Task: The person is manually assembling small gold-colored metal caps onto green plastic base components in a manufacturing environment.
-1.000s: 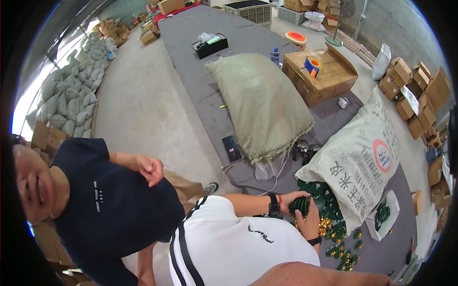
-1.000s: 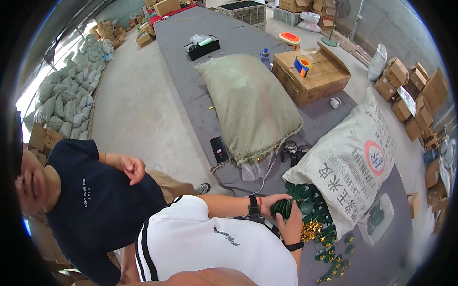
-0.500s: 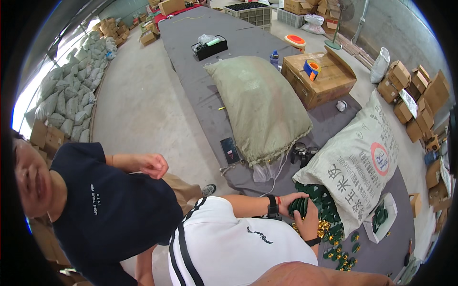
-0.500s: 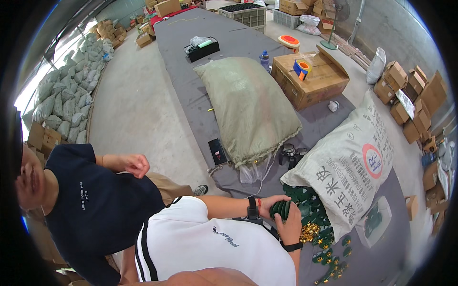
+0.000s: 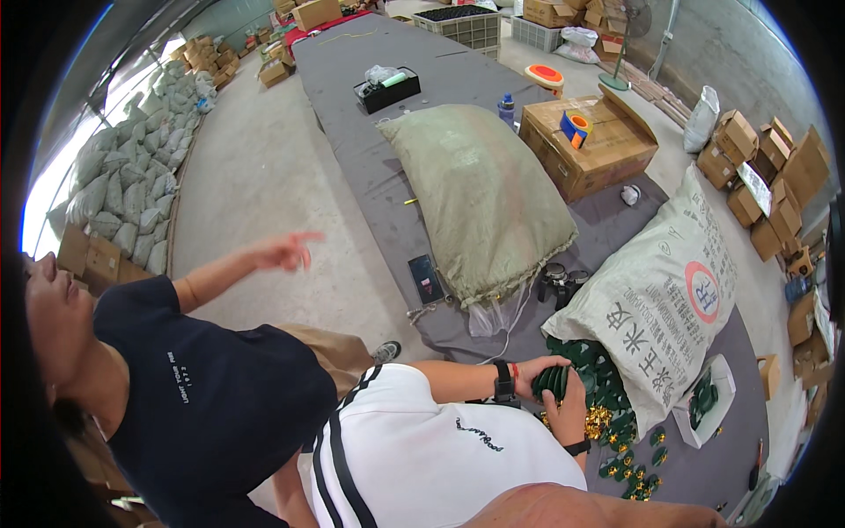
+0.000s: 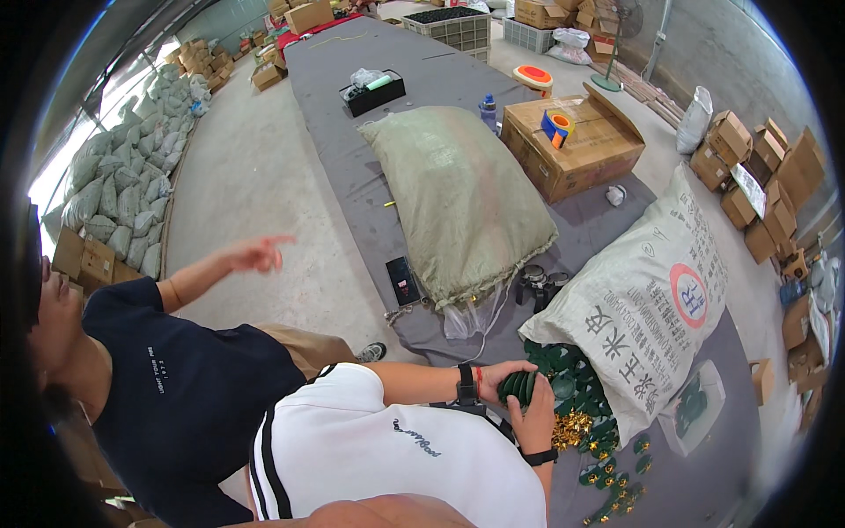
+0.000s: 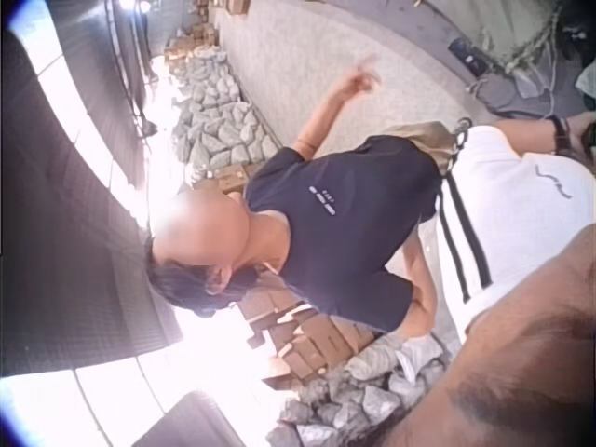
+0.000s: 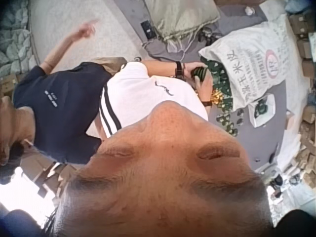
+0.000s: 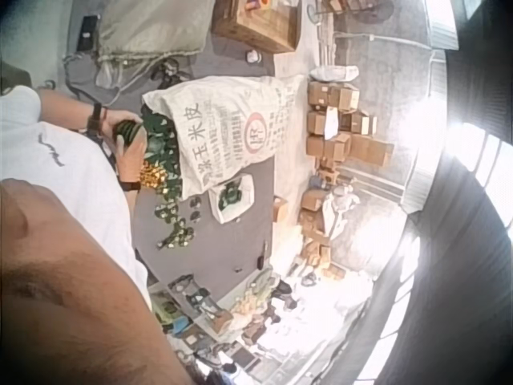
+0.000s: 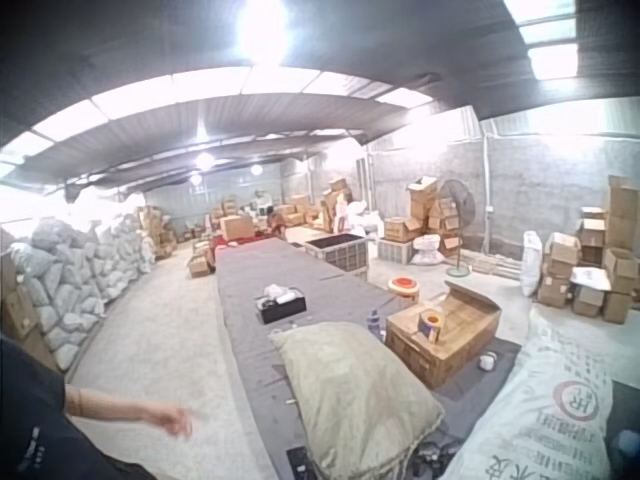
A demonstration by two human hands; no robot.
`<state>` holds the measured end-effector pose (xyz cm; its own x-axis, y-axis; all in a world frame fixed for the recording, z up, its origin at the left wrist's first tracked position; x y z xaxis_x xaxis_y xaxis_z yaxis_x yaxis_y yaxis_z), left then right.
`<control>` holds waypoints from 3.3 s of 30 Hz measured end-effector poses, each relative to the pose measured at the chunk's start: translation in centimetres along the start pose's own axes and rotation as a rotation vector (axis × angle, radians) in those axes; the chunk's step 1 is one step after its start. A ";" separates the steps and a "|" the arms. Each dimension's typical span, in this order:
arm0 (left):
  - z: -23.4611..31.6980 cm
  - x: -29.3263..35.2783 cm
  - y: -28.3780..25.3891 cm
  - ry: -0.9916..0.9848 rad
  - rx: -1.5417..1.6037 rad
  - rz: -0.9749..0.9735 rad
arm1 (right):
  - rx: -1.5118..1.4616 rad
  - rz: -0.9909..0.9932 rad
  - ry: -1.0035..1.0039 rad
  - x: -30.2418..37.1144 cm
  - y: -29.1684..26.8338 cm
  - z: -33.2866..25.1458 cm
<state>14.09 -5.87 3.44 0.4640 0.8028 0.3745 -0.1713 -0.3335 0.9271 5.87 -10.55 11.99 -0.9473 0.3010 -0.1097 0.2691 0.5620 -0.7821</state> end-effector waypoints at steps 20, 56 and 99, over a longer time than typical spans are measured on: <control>-0.3 0.3 0.5 0.002 0.006 -0.034 | -0.017 -0.011 0.020 0.5 0.3 0.1; 0.2 0.4 0.5 0.001 -0.040 0.038 | -0.065 0.017 0.034 -0.3 -0.5 -0.6; -1.4 0.3 1.3 -0.045 -0.092 0.040 | 0.030 0.107 0.007 0.6 -1.5 -0.8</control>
<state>12.79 -5.37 4.82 0.4936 0.7660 0.4118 -0.2687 -0.3160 0.9099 5.06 -10.62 13.53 -0.9120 0.3638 -0.1894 0.3635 0.5030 -0.7842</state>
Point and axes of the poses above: each hand's wrist, its own x-axis away from the middle knuckle, its own y-axis out of the palm, z = x × y, the point moved 5 cm from there along -x, towards the middle knuckle, and after that the axes turned 7 degrees about -y, right-handed, at the moved point
